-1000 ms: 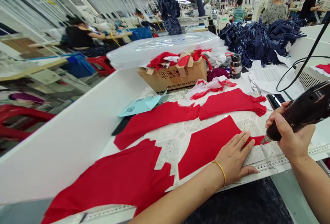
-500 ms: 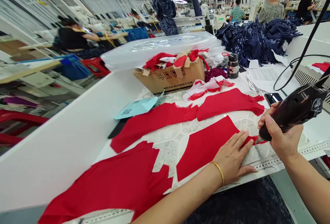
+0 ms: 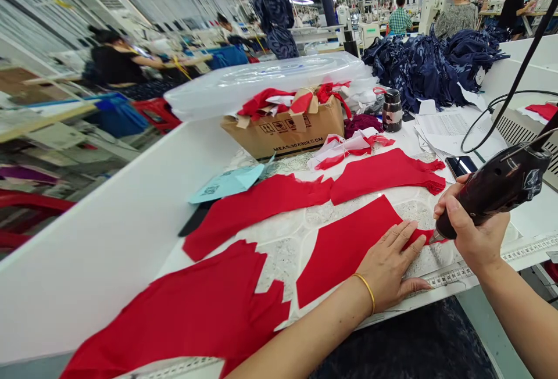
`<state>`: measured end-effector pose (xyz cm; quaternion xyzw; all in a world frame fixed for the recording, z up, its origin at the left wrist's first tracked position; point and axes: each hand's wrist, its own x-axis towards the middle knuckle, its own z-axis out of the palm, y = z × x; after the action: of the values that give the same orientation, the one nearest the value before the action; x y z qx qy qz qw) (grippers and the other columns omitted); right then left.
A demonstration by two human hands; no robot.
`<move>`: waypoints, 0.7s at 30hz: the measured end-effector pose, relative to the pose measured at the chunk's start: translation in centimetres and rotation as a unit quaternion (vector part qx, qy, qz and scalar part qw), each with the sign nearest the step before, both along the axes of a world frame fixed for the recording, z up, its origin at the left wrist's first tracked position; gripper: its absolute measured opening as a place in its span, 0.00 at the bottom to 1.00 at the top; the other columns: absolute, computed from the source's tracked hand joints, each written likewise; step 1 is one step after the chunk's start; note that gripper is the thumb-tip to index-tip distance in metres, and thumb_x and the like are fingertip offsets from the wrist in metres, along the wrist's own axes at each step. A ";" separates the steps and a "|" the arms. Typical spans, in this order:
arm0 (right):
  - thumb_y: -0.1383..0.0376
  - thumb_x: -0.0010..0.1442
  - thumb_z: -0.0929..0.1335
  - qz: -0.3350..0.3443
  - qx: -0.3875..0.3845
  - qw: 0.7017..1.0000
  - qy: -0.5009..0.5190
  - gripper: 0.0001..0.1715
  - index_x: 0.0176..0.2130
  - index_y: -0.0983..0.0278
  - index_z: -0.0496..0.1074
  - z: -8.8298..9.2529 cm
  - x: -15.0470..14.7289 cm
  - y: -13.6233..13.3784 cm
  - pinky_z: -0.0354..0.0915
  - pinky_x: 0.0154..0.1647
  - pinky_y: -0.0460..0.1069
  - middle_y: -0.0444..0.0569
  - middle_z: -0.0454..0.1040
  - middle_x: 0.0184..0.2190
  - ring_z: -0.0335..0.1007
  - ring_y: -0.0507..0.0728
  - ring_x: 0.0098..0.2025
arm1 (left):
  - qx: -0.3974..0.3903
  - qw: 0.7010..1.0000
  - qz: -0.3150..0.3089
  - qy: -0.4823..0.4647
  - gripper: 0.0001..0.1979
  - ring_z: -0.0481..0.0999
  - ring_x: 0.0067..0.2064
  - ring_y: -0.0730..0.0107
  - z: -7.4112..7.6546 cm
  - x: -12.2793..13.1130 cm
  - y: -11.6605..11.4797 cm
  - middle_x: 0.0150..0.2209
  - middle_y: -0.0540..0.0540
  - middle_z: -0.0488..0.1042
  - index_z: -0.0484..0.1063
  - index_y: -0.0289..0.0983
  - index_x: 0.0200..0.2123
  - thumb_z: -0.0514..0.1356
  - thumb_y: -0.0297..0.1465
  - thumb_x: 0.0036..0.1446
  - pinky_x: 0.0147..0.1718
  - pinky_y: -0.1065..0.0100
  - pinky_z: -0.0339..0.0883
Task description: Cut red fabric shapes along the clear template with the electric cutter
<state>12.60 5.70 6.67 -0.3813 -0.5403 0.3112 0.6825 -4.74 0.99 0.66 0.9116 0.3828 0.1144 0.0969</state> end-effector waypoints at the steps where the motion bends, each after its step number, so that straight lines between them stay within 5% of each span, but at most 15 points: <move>1: 0.51 0.56 0.76 -0.007 -0.002 1.000 0.004 0.20 0.39 0.58 0.68 -0.1 -0.1 0.0 0.70 0.26 0.54 0.42 0.72 0.23 0.73 0.57 0.24 | 0.000 1.000 0.001 0.001 0.42 0.57 0.73 0.43 0.0 0.0 0.0 0.71 0.29 0.58 0.60 0.32 0.69 0.51 0.59 0.67 0.69 0.46 0.58; 21: 0.54 0.58 0.75 -0.017 0.005 1.000 -0.018 0.19 0.42 0.58 0.67 0.3 2.4 0.2 0.68 0.24 0.54 0.40 0.73 0.22 0.70 0.55 0.21 | 0.006 1.000 -0.013 0.004 0.42 0.56 0.73 0.44 -0.2 1.1 0.9 0.72 0.29 0.57 0.60 0.35 0.70 0.52 0.60 0.66 0.69 0.44 0.57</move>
<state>14.97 5.88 6.93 -0.3929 -0.5476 0.2895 0.6797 -3.63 1.84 0.51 0.9173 0.3711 0.1118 0.0915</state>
